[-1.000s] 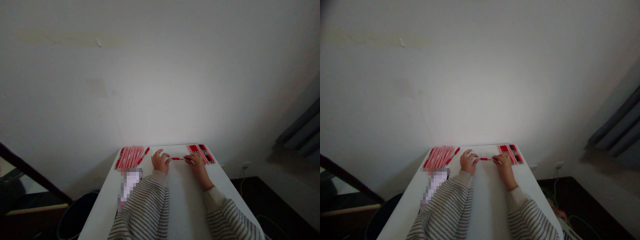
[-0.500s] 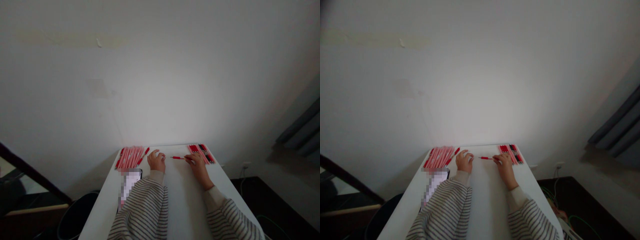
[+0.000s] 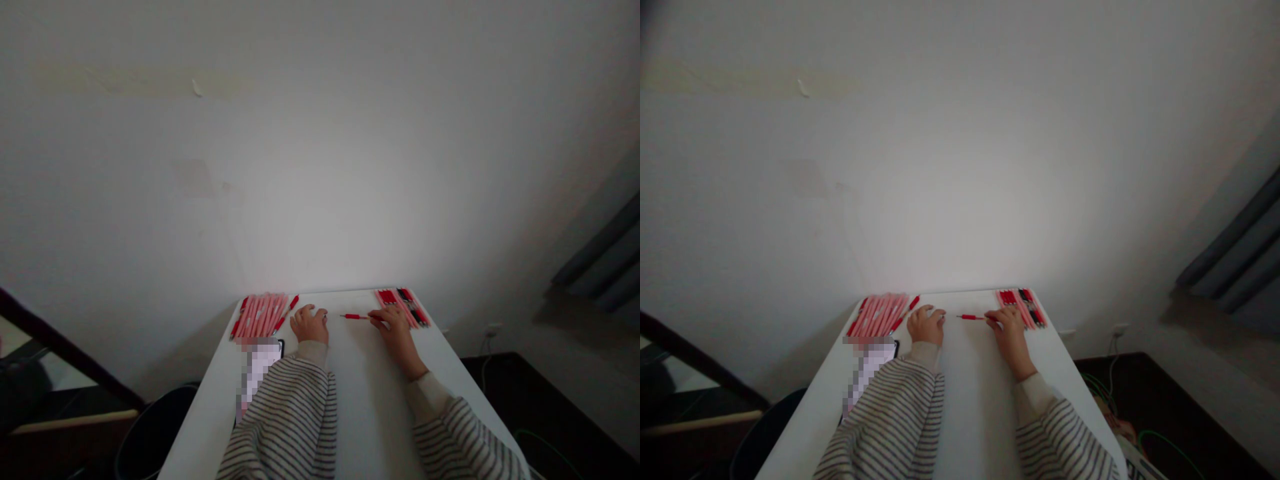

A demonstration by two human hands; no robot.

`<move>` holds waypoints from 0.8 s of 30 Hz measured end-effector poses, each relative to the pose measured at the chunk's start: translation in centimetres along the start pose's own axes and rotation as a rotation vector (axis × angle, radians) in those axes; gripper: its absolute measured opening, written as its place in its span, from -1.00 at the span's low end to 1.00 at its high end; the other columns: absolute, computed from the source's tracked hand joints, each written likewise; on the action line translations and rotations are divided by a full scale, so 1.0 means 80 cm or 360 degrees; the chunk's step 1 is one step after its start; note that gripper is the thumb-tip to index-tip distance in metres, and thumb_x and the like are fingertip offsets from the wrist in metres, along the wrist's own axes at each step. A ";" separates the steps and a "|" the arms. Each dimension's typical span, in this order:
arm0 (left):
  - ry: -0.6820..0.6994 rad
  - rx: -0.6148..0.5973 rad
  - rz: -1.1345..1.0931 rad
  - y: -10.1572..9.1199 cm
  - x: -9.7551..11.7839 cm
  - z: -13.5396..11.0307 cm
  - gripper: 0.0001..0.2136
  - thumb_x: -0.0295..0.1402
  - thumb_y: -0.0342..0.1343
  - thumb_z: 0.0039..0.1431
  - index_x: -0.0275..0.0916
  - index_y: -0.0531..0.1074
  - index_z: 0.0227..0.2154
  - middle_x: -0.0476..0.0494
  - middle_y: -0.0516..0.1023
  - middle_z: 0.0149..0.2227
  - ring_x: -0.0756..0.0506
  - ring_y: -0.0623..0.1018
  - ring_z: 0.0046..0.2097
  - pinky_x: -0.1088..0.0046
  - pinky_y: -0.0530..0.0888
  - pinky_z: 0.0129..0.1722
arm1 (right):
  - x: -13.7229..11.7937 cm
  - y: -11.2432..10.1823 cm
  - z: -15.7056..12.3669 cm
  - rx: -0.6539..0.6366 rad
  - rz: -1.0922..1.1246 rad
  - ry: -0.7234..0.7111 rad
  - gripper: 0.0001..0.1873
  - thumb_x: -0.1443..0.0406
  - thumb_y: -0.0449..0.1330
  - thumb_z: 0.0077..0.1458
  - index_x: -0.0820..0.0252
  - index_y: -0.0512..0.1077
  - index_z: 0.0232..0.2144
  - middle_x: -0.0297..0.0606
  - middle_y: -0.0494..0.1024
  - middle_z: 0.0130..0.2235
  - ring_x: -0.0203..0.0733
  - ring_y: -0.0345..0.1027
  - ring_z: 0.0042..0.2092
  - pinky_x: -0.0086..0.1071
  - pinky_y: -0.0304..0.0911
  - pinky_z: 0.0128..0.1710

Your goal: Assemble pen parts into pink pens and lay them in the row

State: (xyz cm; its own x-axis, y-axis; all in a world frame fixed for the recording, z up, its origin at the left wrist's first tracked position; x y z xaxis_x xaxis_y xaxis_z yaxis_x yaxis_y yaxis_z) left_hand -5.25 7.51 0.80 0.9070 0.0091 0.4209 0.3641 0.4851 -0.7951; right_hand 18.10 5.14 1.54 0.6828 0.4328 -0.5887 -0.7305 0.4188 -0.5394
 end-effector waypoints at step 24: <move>0.0066 0.0145 -0.0481 -0.010 0.014 0.001 -0.84 -0.20 0.21 -0.02 -0.15 0.54 -0.54 -0.11 0.52 -0.12 -0.15 0.45 -0.03 0.16 0.31 0.04 | -0.001 -0.002 0.000 0.0000 0.0024 -0.0003 -0.73 0.12 0.10 0.15 0.10 0.54 -0.29 -0.17 0.53 -0.26 -0.05 0.27 -0.12 -0.13 0.16 -0.03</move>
Point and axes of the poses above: each hand's wrist, its own z-axis towards the middle knuckle, its own y-axis out of the palm, x = y × z, the point moved 6 cm from there along z, towards the middle knuckle
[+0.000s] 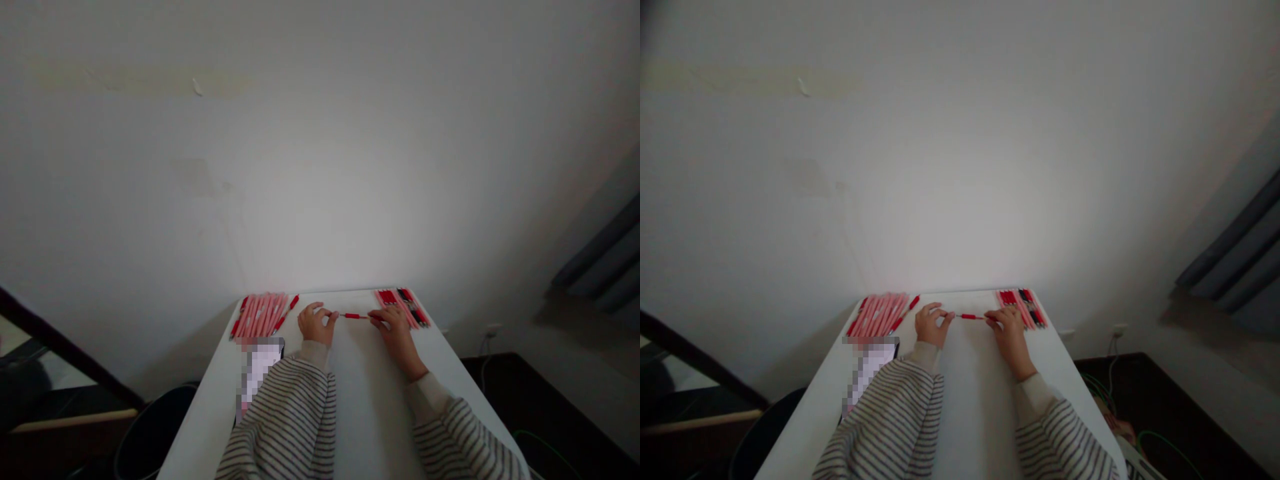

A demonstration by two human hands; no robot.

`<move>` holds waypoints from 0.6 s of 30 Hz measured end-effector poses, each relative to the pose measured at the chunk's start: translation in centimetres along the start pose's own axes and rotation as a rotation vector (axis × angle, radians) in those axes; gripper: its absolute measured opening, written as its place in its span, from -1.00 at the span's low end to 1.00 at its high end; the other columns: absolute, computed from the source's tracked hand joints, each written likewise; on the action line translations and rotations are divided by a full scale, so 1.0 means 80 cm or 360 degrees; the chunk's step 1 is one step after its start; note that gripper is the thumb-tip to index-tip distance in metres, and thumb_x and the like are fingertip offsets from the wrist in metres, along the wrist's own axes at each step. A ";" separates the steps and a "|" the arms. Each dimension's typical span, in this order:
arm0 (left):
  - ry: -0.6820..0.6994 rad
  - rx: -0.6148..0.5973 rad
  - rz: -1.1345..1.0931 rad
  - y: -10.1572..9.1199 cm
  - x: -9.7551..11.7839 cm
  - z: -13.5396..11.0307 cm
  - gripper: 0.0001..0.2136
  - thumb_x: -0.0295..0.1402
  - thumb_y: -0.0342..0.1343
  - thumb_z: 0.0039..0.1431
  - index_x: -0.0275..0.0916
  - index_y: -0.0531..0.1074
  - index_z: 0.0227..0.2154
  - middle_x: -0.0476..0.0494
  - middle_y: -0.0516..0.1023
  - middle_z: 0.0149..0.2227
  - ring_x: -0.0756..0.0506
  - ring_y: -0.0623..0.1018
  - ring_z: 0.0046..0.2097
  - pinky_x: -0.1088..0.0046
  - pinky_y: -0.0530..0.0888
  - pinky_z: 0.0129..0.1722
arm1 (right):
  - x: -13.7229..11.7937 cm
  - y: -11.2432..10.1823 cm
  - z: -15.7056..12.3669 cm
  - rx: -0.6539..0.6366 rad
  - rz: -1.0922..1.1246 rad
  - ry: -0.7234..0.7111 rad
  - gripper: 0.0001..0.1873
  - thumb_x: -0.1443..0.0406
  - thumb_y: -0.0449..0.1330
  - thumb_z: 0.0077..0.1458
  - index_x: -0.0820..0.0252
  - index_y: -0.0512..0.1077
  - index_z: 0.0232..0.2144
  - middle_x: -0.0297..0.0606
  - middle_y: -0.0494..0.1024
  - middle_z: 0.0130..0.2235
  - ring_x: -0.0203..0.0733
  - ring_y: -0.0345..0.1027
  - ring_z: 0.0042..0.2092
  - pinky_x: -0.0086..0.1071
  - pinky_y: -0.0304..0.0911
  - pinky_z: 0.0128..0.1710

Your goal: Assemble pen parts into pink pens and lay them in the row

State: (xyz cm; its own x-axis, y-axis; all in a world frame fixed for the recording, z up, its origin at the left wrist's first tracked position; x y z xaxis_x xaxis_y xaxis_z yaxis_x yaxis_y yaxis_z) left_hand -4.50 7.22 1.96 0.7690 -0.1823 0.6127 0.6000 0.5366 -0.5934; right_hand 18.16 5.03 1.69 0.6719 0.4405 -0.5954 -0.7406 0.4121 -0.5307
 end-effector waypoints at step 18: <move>0.0017 -0.0038 -0.0087 0.006 0.006 -0.004 -0.82 -0.18 0.19 -0.01 -0.15 0.53 -0.58 -0.11 0.54 -0.15 -0.14 0.45 -0.06 0.15 0.31 0.03 | -0.006 0.003 0.001 -0.0032 0.0067 -0.0039 -0.73 0.10 0.11 0.14 0.08 0.53 -0.29 -0.19 0.54 -0.29 -0.04 0.26 -0.12 -0.11 0.14 -0.04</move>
Point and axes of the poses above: each hand's wrist, its own z-axis towards the middle knuckle, its own y-axis out of the palm, x = y × z, the point moved 6 cm from there along z, towards the middle knuckle
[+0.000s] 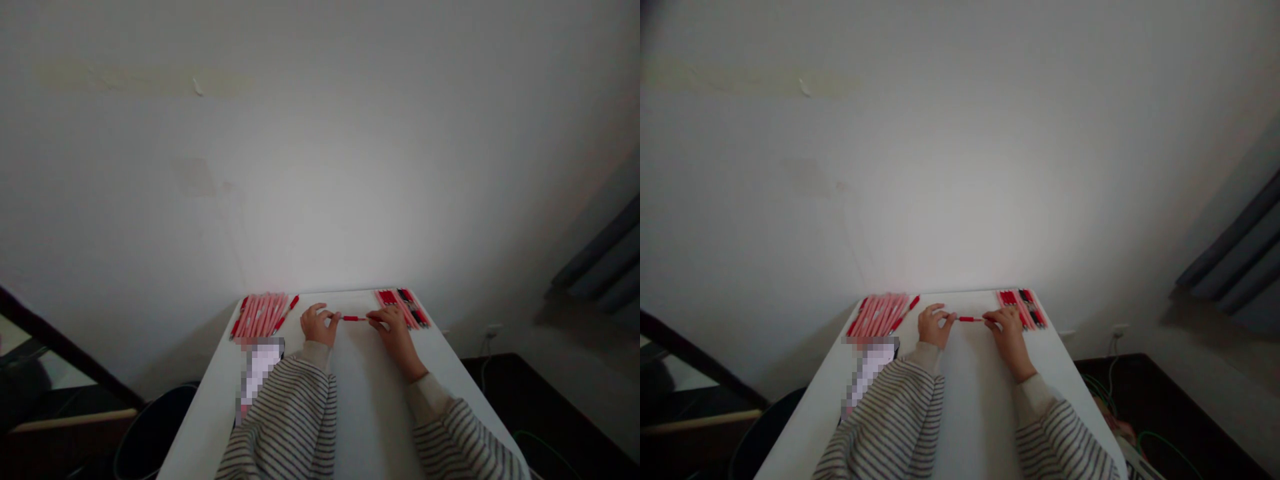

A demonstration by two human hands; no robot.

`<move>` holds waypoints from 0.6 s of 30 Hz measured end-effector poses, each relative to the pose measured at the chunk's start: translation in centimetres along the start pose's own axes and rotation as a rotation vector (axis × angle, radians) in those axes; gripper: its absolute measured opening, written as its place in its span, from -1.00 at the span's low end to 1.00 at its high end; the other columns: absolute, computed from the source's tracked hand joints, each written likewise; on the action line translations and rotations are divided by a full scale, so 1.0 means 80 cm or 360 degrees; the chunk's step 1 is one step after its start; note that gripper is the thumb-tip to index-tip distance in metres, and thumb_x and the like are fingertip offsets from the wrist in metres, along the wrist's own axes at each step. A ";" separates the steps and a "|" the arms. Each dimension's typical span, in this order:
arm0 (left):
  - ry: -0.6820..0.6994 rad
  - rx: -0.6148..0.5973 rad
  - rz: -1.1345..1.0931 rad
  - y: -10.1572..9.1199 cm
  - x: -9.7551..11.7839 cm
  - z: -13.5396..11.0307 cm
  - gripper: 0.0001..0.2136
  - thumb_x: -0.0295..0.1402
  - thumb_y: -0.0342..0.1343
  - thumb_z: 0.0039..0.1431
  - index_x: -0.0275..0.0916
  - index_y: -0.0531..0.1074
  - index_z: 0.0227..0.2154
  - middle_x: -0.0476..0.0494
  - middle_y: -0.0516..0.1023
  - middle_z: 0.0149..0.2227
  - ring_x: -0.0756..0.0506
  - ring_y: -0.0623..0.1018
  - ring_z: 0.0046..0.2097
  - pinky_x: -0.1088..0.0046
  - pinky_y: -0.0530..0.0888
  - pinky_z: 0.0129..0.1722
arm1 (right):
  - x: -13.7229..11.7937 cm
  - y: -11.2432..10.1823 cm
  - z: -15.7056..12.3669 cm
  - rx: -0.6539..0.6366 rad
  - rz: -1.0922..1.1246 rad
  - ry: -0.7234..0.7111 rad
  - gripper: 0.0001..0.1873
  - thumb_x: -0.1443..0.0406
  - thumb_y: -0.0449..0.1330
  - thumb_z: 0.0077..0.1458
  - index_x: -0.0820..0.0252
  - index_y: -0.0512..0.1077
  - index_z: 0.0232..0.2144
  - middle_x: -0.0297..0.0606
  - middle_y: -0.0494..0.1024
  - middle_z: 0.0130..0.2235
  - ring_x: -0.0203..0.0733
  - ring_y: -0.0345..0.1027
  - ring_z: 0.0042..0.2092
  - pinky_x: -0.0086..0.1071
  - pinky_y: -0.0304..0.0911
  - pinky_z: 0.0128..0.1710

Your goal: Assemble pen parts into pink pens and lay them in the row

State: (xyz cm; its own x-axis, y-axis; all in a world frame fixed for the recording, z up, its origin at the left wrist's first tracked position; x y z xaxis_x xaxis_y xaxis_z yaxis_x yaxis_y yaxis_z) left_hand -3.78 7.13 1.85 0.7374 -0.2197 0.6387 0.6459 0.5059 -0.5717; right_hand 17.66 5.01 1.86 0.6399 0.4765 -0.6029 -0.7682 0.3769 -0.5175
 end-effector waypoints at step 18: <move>0.0128 0.0033 -0.0156 0.011 -0.002 -0.003 -0.79 -0.21 0.18 0.00 -0.20 0.50 -0.62 -0.16 0.53 -0.17 -0.15 0.48 -0.08 0.10 0.36 0.01 | -0.004 0.001 -0.001 0.0053 0.0074 -0.0046 -0.79 0.14 0.13 0.13 0.10 0.49 -0.31 -0.18 0.52 -0.30 -0.04 0.25 -0.13 -0.12 0.20 -0.09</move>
Point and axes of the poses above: each hand's wrist, its own z-axis towards the middle knuckle, its own y-axis out of the palm, x = y × z, the point moved 6 cm from there along z, towards the middle knuckle
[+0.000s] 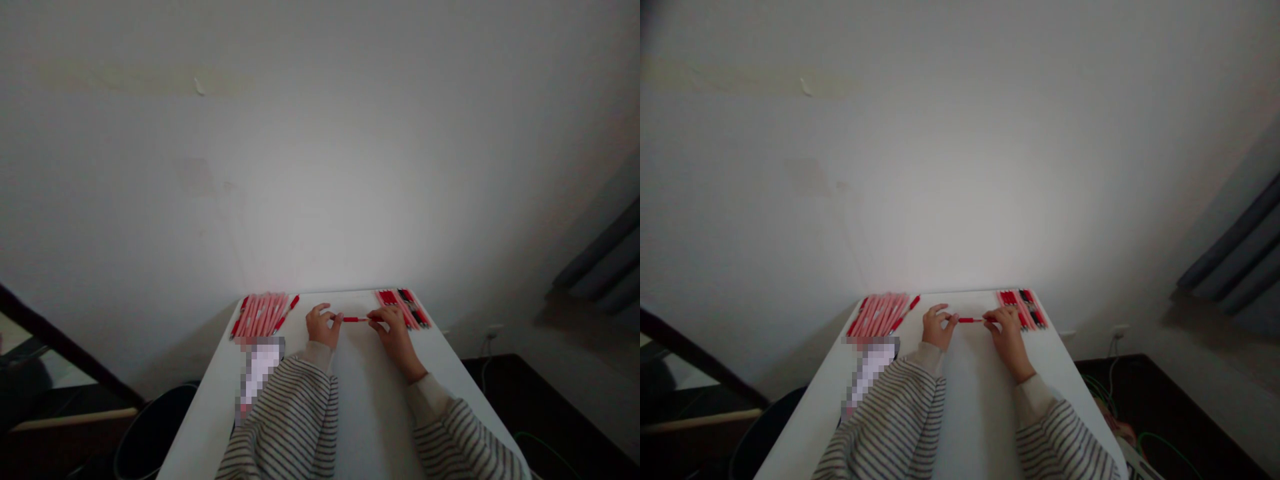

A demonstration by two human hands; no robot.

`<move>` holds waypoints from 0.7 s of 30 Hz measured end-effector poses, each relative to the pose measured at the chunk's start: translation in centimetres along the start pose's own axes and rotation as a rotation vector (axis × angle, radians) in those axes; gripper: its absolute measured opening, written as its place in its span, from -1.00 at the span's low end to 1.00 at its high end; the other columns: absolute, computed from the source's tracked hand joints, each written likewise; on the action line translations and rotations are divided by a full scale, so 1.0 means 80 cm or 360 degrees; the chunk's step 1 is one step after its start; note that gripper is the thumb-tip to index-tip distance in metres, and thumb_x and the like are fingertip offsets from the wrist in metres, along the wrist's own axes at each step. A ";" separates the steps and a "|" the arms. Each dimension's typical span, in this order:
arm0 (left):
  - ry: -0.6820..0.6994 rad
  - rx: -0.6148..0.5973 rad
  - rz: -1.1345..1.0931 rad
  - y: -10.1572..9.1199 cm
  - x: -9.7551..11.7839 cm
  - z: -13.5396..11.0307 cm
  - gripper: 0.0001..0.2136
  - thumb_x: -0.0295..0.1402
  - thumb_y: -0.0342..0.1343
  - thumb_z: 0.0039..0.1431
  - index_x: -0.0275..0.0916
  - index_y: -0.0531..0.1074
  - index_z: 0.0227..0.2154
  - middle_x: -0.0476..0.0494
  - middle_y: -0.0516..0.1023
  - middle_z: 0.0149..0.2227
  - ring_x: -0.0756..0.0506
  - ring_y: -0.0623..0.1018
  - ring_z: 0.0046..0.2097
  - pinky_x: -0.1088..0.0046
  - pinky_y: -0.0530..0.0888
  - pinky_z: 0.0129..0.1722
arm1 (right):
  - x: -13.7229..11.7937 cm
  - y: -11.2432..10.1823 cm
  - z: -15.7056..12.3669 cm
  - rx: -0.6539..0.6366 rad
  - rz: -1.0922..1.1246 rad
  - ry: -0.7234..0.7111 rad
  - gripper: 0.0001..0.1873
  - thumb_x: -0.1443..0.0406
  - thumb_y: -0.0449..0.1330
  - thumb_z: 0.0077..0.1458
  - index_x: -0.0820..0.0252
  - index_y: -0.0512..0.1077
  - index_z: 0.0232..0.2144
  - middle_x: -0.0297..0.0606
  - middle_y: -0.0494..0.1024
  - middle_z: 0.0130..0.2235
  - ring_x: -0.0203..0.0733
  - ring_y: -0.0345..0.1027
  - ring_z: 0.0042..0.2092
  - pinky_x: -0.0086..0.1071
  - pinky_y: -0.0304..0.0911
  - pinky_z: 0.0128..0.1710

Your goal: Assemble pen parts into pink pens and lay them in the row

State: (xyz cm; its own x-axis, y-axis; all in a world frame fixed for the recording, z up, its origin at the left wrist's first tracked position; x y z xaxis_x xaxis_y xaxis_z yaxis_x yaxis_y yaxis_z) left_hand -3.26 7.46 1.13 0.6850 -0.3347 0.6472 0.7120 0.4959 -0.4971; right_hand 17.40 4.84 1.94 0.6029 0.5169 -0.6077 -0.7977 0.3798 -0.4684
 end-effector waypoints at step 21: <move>-0.0073 -0.0190 -0.0110 -0.004 0.014 0.002 -0.98 -0.40 0.19 -0.02 -0.17 0.50 -0.47 -0.14 0.46 -0.06 -0.16 0.40 0.04 0.09 0.27 0.12 | -0.005 0.002 -0.003 -0.0135 -0.0263 0.0014 -0.74 0.08 0.09 0.15 0.04 0.50 -0.29 -0.21 0.50 -0.32 -0.05 0.21 -0.14 -0.14 0.13 -0.09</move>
State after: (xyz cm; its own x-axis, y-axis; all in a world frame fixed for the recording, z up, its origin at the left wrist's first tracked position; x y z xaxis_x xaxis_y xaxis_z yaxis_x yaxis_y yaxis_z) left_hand -2.74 7.01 2.10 0.6277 -0.3265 0.7067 0.7725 0.3733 -0.5137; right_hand 17.06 4.51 1.96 0.7261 0.4459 -0.5233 -0.6841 0.3926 -0.6147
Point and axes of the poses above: each hand's wrist, its own z-axis towards the middle knuckle, its own y-axis out of the palm, x = y × z, the point moved 6 cm from there along z, towards the middle knuckle
